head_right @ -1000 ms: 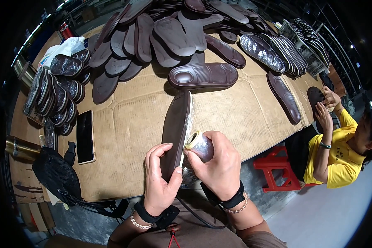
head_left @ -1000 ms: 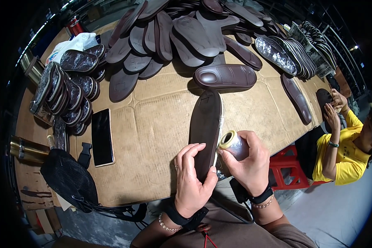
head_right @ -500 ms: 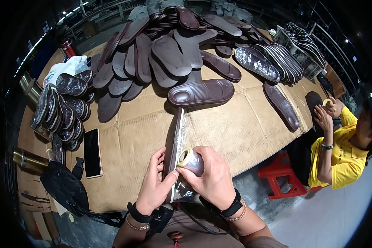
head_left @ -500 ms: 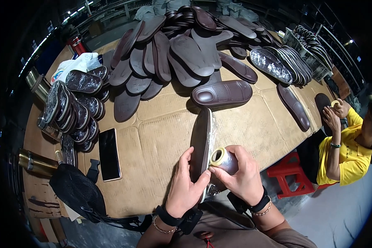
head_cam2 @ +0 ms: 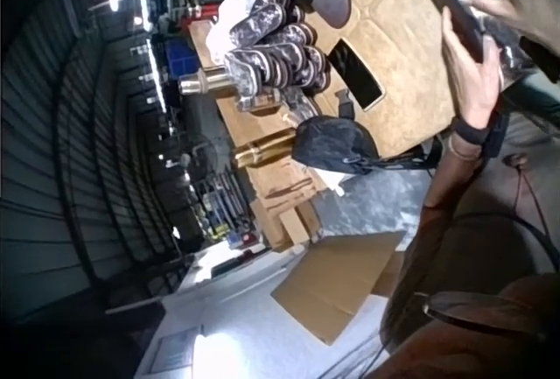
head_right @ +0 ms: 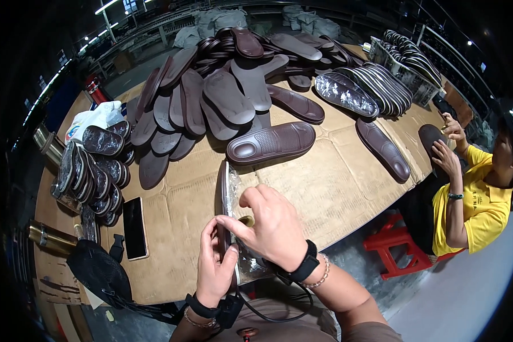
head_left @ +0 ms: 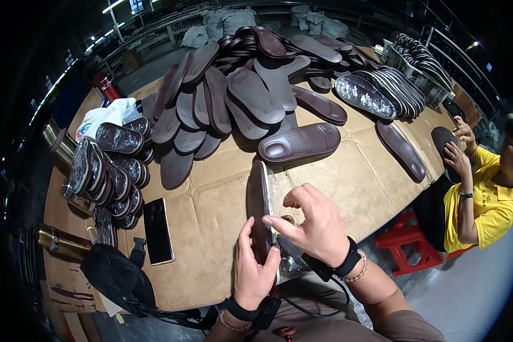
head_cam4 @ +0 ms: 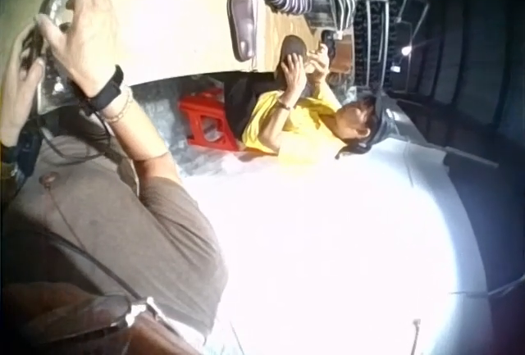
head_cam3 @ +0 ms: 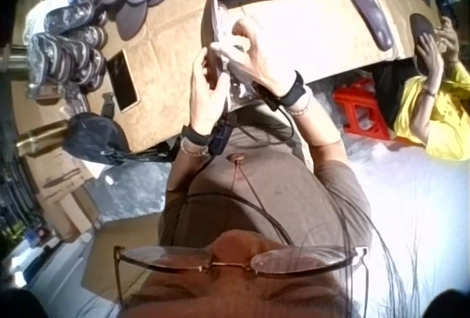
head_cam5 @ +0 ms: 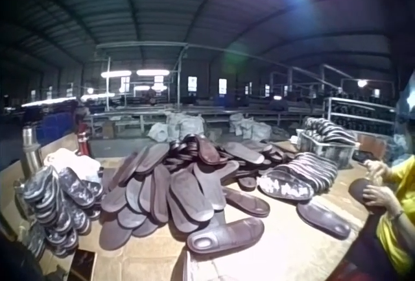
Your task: The recorder applies adhesive or protective film to shoe insoles/soles using a roll of tape or film.
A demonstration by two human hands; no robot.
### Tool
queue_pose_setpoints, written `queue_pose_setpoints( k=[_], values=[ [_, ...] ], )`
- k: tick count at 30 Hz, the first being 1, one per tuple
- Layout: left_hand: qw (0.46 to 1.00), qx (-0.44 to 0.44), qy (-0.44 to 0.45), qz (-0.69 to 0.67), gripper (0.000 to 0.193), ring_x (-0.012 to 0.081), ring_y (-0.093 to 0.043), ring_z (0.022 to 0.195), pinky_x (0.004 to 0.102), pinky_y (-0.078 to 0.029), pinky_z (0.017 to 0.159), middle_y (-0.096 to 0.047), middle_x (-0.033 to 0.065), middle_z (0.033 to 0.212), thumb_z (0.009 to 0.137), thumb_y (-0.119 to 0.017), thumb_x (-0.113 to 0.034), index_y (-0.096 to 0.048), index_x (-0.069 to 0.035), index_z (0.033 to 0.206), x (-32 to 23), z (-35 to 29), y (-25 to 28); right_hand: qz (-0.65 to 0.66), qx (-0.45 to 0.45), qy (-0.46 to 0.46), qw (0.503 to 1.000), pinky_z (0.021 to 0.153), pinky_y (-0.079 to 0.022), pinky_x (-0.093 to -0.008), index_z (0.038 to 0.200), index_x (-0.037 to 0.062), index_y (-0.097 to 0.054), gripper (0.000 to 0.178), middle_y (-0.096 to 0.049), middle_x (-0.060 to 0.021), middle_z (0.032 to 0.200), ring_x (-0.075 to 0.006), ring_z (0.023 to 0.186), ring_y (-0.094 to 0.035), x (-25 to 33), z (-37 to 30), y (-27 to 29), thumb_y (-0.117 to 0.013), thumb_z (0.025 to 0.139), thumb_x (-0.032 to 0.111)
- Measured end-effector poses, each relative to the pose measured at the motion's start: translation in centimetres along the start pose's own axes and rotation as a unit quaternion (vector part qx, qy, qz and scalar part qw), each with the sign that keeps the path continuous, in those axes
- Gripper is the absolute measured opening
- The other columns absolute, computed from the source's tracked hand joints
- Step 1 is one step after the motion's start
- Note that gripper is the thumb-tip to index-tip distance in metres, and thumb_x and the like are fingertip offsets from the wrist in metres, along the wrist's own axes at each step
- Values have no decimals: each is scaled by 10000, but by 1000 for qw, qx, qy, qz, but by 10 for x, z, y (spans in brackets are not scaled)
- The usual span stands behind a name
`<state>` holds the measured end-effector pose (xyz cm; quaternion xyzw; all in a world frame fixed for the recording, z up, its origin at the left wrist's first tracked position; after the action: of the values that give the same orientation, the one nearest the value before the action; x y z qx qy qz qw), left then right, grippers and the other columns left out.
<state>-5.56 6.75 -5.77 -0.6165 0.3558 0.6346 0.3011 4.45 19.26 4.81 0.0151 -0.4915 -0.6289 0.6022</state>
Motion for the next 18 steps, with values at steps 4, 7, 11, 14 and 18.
queue_pose_setpoints(
  k=[4, 7, 11, 14, 18],
  values=[
    [999, 2, 9, -36, 737, 314, -561, 1279, 423, -473, 1070, -500, 260, 1446, 938, -701, -127, -337, 22, 1562, 2, -1, 1, -28, 48, -21, 998, 674, -537, -454, 872, 21, -644, 260, -650, -162, 827, -366, 764, -669, 3, 16, -23, -784, 871, 239],
    [999, 4, 9, -43, 731, 319, -539, 1318, 430, -437, 1118, -484, 269, 1472, 948, -695, -130, -334, 24, 1565, 4, -1, 2, 61, 47, -61, 995, 648, -539, -471, 873, -1, -649, 190, -658, -192, 801, -378, 704, -675, -7, 16, -28, -723, 904, 171],
    [1000, -5, 4, -27, 724, 328, -509, 1359, 425, -398, 1157, -462, 281, 1497, 961, -685, -130, -327, 26, 1571, 8, 2, 5, 91, 58, -128, 986, 623, -541, -417, 837, -36, -687, 179, -681, -202, 728, -349, 646, -681, -40, 9, -28, -691, 904, 129],
    [999, 6, 5, -37, 726, 331, -486, 1386, 421, -380, 1172, -441, 282, 1519, 968, -683, -132, -322, 23, 1579, 9, 2, 4, 147, 91, -170, 970, 554, -503, -316, 876, -45, -709, 172, -665, -104, 658, -126, 577, -613, -61, 0, -40, -729, 918, 121],
    [999, 9, 10, -51, 727, 318, -488, 1382, 419, -388, 1165, -436, 273, 1522, 981, -676, -139, -307, 20, 1587, 7, 0, 4, 225, 149, -238, 933, 590, -502, -329, 802, -44, -702, 244, -662, -94, 648, -137, 590, -598, -87, -13, -59, -710, 923, 168]
  ],
)
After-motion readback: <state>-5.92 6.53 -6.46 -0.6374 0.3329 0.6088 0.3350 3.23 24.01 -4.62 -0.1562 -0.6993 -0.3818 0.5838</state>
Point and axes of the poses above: each hand's wrist, its own z-axis towards the middle knuckle, its own y-axis out of the back of the hand, x = y × z, the point moved 8 cm from there along z, towards the middle knuckle
